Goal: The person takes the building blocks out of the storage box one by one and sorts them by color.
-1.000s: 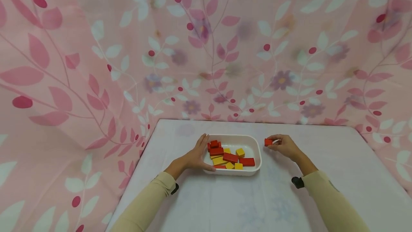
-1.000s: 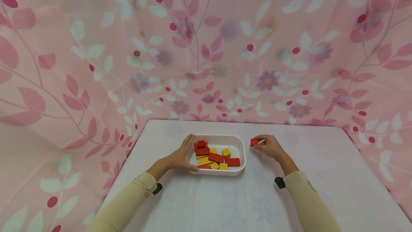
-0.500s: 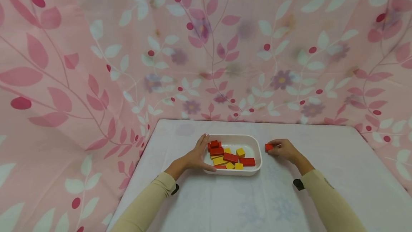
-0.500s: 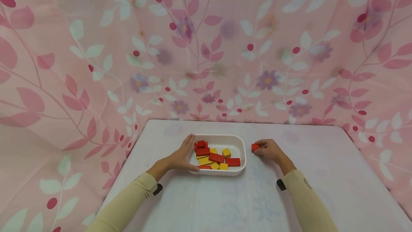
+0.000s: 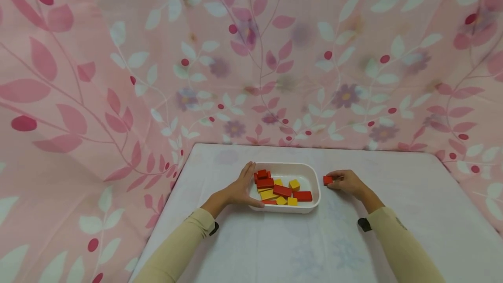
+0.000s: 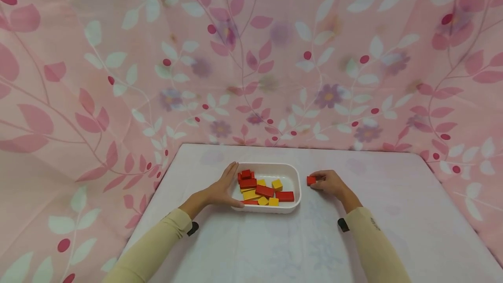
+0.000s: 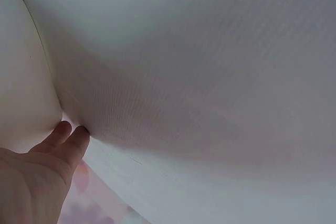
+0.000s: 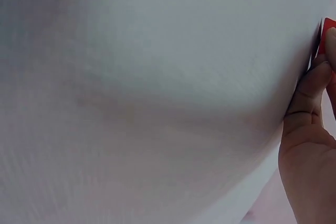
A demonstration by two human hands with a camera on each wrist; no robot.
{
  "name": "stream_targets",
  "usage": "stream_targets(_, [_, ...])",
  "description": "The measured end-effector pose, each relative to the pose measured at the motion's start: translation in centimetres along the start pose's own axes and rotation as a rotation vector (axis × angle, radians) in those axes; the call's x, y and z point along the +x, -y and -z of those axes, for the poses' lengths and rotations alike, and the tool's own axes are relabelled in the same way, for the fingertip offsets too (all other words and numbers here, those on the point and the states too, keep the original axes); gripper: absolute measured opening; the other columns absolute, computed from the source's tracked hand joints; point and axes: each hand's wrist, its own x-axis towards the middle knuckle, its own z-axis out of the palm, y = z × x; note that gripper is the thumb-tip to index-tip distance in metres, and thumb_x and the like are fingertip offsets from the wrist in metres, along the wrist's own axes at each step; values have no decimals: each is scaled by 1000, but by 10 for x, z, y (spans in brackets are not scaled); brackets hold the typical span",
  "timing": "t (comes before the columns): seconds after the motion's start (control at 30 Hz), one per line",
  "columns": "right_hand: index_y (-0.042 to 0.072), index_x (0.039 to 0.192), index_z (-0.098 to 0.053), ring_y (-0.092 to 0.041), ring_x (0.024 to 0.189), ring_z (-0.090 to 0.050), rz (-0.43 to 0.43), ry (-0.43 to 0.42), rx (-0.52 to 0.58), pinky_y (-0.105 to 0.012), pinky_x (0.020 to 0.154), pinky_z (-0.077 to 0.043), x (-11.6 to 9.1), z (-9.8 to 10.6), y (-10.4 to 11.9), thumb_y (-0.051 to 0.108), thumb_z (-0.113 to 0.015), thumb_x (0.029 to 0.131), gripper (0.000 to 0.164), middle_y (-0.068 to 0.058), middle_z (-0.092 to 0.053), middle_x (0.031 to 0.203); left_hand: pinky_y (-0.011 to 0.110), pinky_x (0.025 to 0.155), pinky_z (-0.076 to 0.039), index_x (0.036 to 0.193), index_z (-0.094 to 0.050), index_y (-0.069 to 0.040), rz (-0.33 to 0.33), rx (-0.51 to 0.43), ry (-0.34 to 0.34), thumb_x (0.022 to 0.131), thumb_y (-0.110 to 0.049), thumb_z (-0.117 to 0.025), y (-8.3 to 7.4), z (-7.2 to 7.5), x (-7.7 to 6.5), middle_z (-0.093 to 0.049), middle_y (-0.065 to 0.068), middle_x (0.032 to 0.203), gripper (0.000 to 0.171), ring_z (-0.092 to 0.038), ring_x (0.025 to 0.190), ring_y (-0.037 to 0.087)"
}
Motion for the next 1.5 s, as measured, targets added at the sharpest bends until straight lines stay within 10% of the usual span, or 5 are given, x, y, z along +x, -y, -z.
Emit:
stream_targets(1.13, [7, 126, -54, -20, 78, -48, -9, -29, 44, -24, 64, -44, -4, -7, 4, 19, -74, 76, 55, -15, -56, 109, 54, 103, -35, 148, 9, -24, -29, -22, -12, 50, -75, -70, 3, 0, 2, 13, -1, 155, 136, -9, 142, 25])
stream_targets(1.5, [12, 129, -50, -22, 80, -48, -32, -29, 63, -26, 65, -46, -6, -8, 5, 26, -76, 75, 62, -14, -51, 119, 53, 107, -31, 143, 18, -37, -19, -50, -4, 50, -75, -71, 3, 0, 0, 15, -3, 155, 134, -6, 142, 21])
